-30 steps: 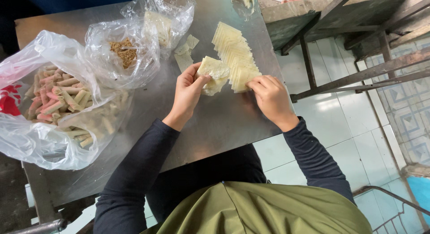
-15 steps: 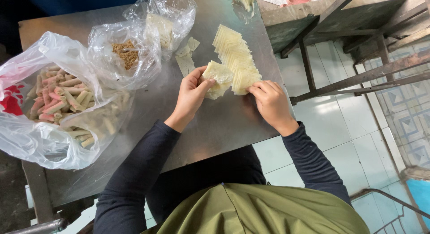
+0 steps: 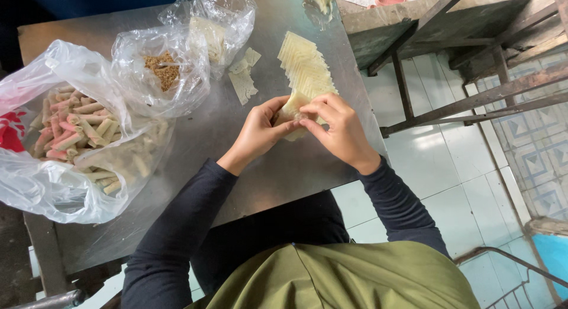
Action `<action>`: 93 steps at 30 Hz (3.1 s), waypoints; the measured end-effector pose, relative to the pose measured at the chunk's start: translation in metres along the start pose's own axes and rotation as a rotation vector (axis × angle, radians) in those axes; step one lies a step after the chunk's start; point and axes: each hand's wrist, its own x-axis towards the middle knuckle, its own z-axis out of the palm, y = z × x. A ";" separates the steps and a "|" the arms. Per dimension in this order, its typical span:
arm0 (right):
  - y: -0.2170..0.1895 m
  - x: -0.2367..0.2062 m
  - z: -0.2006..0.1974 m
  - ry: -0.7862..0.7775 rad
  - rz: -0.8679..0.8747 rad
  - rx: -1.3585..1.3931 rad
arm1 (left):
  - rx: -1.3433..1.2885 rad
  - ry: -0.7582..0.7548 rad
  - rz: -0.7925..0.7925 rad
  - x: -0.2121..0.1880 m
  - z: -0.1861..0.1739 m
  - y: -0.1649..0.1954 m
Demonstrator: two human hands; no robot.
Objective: The person sits at a metal table and peels thin sheets one at a time from a block of dried food, stacking the separated sheets on the table. They then sprinkle a brown powdery substance over a sheet from a plastic bag and fold and press the pieces together by hand.
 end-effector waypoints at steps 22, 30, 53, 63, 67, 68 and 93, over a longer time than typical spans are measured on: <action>0.069 -0.025 0.013 0.118 0.606 1.091 | -0.058 0.116 -0.022 -0.003 0.008 0.007; 0.121 -0.035 -0.015 0.412 0.667 0.924 | -0.149 0.205 -0.072 0.000 0.001 0.003; 0.053 -0.053 -0.013 -0.064 -0.166 -0.443 | -0.141 0.260 -0.023 0.003 0.001 0.002; 0.022 -0.037 -0.020 -0.048 -0.016 -0.155 | -0.039 0.137 0.003 -0.001 0.005 -0.001; 0.006 -0.023 -0.016 0.021 -0.009 0.035 | 0.041 0.051 -0.003 -0.004 0.011 0.000; 0.005 -0.021 -0.014 -0.001 -0.005 0.018 | 0.045 0.023 0.001 -0.004 0.013 0.000; 0.068 -0.043 -0.019 -0.075 -0.088 -0.322 | -0.161 0.197 -0.044 0.002 -0.003 -0.001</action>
